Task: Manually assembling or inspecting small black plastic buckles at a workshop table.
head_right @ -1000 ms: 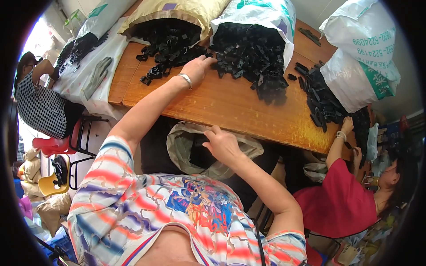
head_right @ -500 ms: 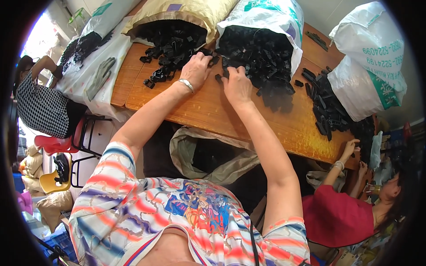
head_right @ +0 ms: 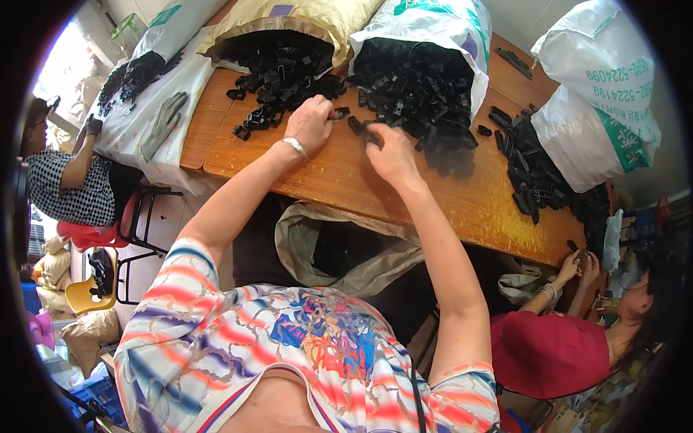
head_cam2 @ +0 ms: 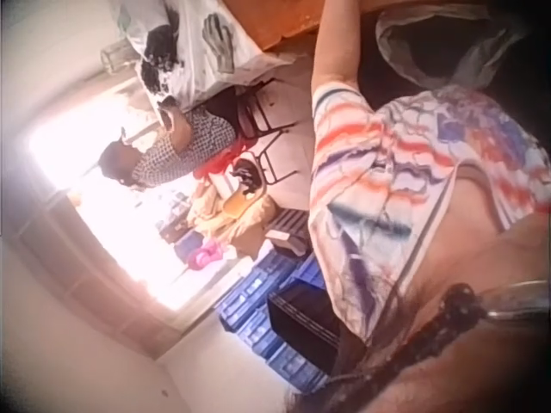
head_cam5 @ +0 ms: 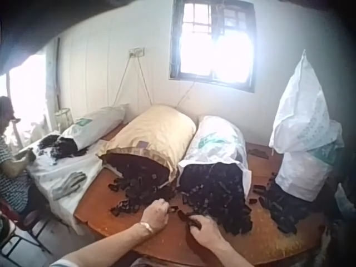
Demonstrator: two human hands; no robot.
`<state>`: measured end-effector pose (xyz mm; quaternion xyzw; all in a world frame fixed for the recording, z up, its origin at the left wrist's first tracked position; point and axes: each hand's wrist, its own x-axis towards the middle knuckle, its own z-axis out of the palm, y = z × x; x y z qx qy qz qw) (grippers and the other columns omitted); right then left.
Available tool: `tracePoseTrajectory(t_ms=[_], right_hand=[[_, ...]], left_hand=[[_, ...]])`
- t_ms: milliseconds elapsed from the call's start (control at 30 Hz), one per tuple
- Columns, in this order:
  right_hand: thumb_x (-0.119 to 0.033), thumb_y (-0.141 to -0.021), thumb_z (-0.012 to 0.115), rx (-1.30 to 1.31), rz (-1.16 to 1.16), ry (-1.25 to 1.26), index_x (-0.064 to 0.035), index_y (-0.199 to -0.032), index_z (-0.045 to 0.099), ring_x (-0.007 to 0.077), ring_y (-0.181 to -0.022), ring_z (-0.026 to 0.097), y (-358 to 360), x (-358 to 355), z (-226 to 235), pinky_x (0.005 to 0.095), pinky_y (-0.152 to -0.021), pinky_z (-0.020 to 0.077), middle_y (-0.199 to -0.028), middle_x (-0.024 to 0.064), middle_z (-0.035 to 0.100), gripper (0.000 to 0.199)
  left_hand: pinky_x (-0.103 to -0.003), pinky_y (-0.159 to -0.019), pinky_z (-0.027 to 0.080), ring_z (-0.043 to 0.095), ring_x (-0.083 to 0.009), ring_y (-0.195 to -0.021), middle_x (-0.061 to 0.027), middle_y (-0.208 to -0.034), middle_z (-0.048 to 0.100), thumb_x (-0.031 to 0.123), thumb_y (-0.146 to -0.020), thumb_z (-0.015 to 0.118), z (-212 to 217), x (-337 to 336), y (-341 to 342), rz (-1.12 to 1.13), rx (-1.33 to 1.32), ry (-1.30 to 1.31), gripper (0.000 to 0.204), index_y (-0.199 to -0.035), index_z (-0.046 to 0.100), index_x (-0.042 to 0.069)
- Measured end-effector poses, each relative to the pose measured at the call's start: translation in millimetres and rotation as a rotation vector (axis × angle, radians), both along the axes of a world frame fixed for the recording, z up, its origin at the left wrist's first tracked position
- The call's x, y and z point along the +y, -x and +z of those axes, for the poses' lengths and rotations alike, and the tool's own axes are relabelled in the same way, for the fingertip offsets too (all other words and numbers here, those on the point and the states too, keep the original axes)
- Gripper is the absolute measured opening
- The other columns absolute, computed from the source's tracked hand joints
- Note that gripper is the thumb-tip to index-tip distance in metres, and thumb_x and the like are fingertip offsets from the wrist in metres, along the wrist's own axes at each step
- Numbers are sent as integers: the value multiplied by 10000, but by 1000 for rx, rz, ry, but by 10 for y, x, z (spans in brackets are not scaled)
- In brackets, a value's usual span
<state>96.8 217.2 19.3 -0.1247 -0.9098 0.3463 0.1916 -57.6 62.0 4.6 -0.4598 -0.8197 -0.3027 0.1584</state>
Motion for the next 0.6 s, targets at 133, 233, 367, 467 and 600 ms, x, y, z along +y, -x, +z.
tracePoseTrajectory(t_ms=[133, 233, 367, 467, 600], right_hand=[[-103, -819, 670, -187, -64, 555, -11, -1076, 590, 175, -751, 627, -281, -219, 40, 318, -687, 513, -869, 115, 653, 284], [-83, -808, 678, -39, -67, 348, -13, -1038, 576, 176, -747, 631, -381, -194, -114, 319, -678, 511, -839, 90, 638, 261], [-62, -773, 711, 117, -91, 110, -30, -1016, 609, 273, -811, 668, -548, -254, -155, 381, -722, 529, -846, 109, 650, 265], [-71, -770, 735, 41, -125, -288, -35, -998, 641, 335, -866, 664, -635, -281, -59, 417, -740, 531, -927, 134, 668, 249], [-74, -752, 765, -116, -161, -218, -48, -969, 664, 356, -887, 650, -553, -248, 44, 424, -763, 525, -967, 138, 656, 240]], left_hand=[[-405, -785, 500, 601, -328, -911, -133, -924, 611, 7, -786, 624, 55, -391, -321, -138, -197, -5, 87, -864, 616, 43], [-392, -812, 492, 581, -314, -913, -110, -940, 620, 12, -765, 669, 86, -482, -538, -239, -228, 27, 220, -970, 598, 49], [-401, -898, 479, 562, -318, -1008, -116, -1011, 628, 57, -777, 696, 101, -507, -623, -266, -286, 47, 284, -1051, 622, 52], [-393, -920, 476, 551, -319, -1027, -112, -1043, 617, 94, -766, 728, 2, -571, -568, -220, -177, 21, 297, -1050, 654, 49], [-381, -922, 479, 548, -303, -1028, -101, -1033, 609, 130, -746, 767, -8, -525, -559, -189, -248, 53, 261, -986, 700, 51]])
